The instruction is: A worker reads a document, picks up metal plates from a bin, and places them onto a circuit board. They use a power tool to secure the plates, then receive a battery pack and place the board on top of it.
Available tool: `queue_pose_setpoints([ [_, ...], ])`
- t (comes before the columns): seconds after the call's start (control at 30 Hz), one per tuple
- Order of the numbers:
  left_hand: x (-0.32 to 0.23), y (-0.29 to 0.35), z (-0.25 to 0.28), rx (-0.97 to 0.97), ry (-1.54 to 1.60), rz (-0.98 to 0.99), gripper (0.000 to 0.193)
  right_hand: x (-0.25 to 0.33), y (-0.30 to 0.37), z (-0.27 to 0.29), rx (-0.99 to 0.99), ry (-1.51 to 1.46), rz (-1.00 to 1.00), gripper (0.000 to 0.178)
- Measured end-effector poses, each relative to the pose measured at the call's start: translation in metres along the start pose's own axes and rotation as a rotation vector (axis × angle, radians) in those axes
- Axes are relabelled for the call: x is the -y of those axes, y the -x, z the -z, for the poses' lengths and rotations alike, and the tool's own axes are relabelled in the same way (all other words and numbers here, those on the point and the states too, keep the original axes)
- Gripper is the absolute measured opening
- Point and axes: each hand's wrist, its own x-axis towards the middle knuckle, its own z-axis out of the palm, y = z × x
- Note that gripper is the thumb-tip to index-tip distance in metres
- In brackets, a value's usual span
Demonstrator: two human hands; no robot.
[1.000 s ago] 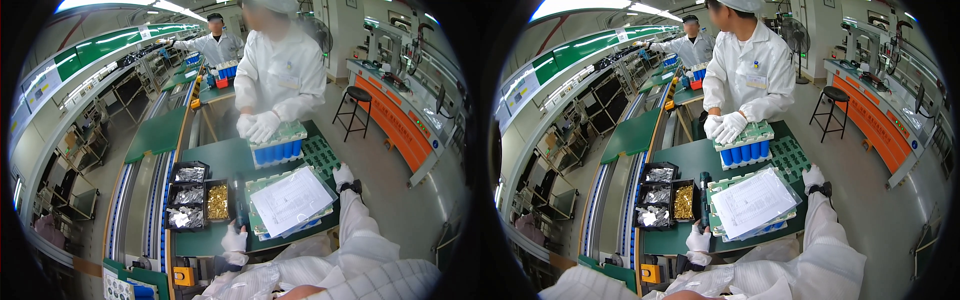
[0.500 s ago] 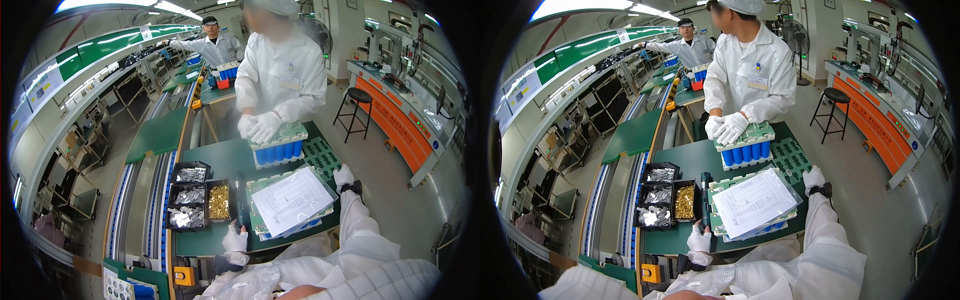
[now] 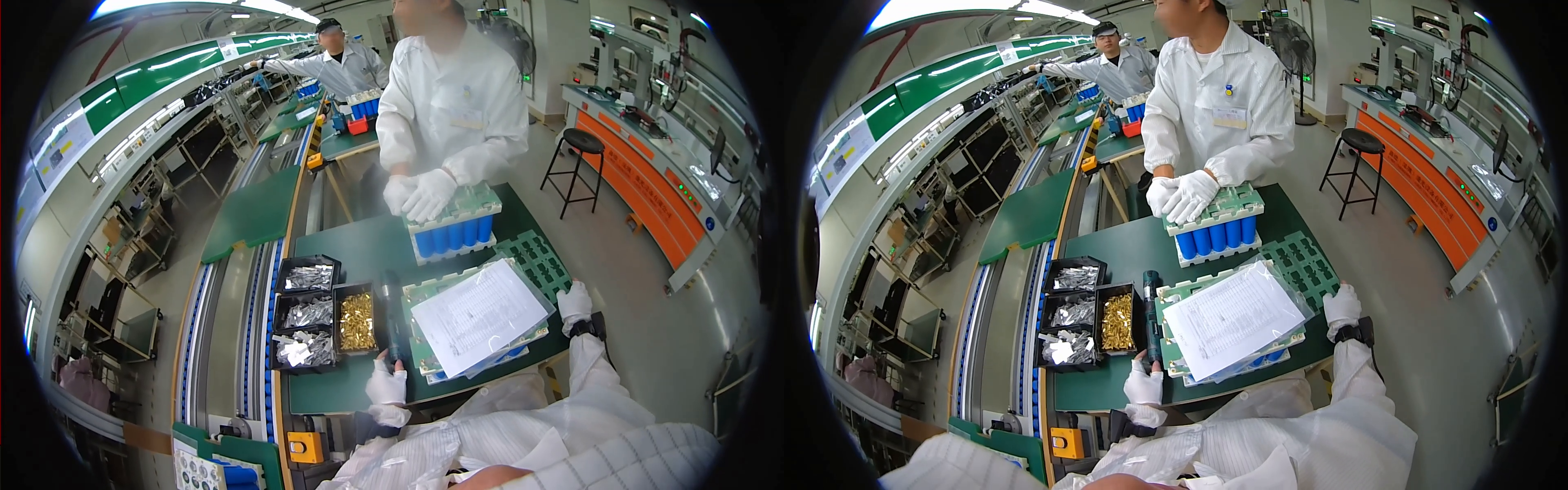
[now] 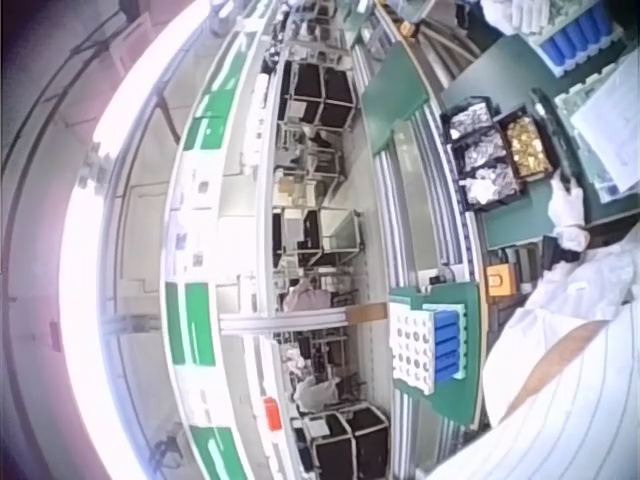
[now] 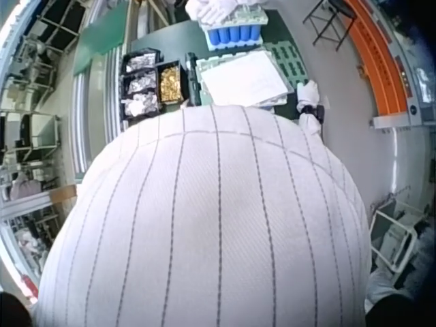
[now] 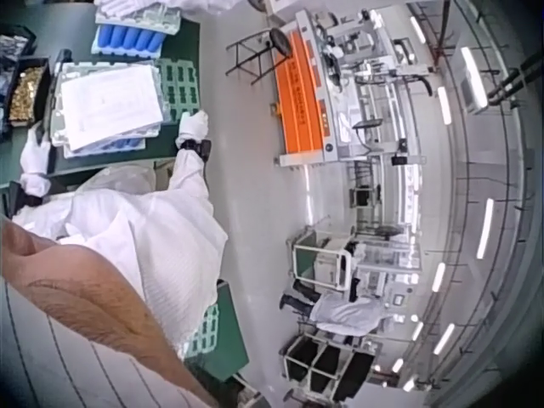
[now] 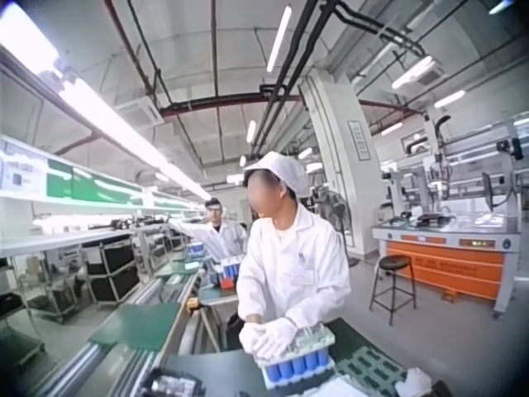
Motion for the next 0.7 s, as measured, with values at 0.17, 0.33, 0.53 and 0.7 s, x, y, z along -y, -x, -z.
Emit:
queue_pose_setpoints([
  [0.17, 0.004, -0.001, -0.002, -0.012, -0.003, -0.012, 0.039, -0.018, 0.028, 0.016, 0.018, -0.014, 0.015, 0.050],
  [0.33, 0.000, 0.000, 0.001, 0.022, -0.020, 0.008, 0.039, -0.044, 0.054, 0.016, -0.088, 0.045, 0.079, 0.050],
  [0.53, -0.008, -0.001, 0.006, 0.046, 0.028, 0.043, 0.041, -0.071, 0.069, 0.005, -0.125, 0.022, 0.081, 0.052],
  [0.7, -0.007, -0.001, 0.005, 0.028, 0.003, 0.025, 0.041, -0.085, 0.073, -0.006, -0.182, 0.033, 0.108, 0.054],
])
